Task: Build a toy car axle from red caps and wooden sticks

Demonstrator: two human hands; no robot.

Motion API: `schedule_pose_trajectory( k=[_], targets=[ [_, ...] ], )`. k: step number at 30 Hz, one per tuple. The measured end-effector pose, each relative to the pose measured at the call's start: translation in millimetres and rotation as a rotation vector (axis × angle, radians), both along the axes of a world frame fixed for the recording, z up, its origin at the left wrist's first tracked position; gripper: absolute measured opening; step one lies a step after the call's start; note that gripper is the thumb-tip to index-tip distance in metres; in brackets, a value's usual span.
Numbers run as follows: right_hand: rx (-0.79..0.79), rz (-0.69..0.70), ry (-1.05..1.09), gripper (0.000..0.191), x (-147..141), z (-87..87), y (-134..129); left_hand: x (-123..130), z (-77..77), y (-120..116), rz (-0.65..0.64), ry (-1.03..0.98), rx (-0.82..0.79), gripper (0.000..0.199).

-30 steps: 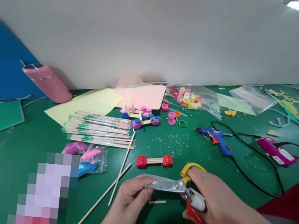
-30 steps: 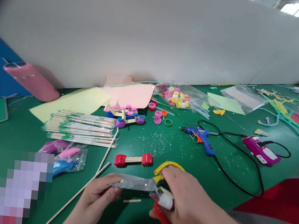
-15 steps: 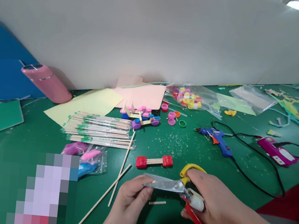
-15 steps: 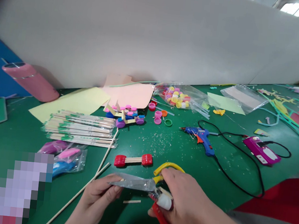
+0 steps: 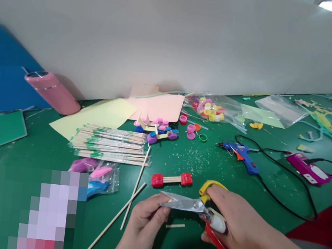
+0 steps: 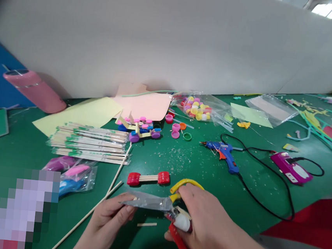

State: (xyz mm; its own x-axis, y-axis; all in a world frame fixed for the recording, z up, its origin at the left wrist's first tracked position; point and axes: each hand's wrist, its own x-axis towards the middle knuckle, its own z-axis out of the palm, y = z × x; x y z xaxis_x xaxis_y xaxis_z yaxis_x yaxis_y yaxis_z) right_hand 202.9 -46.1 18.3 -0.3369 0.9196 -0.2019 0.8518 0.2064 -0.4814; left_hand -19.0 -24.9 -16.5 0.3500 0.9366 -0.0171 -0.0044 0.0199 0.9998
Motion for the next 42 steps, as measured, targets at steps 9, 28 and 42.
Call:
schedule_pose_trajectory(
  k=[9,28,42],
  targets=[
    [-0.006,0.001,-0.015,0.033,1.2,-0.6,-0.2,-2.4,-2.1,-0.7,0.03,0.03,0.054,0.015],
    [-0.026,-0.005,-0.02,0.036,0.2,-3.9,-3.6,-2.8,4.0,1.5,0.008,0.08,0.127,0.016],
    [-0.127,-0.258,0.215,0.021,-6.9,-12.2,4.0,2.4,2.5,0.5,-0.013,-0.19,-0.33,0.015]
  ],
)
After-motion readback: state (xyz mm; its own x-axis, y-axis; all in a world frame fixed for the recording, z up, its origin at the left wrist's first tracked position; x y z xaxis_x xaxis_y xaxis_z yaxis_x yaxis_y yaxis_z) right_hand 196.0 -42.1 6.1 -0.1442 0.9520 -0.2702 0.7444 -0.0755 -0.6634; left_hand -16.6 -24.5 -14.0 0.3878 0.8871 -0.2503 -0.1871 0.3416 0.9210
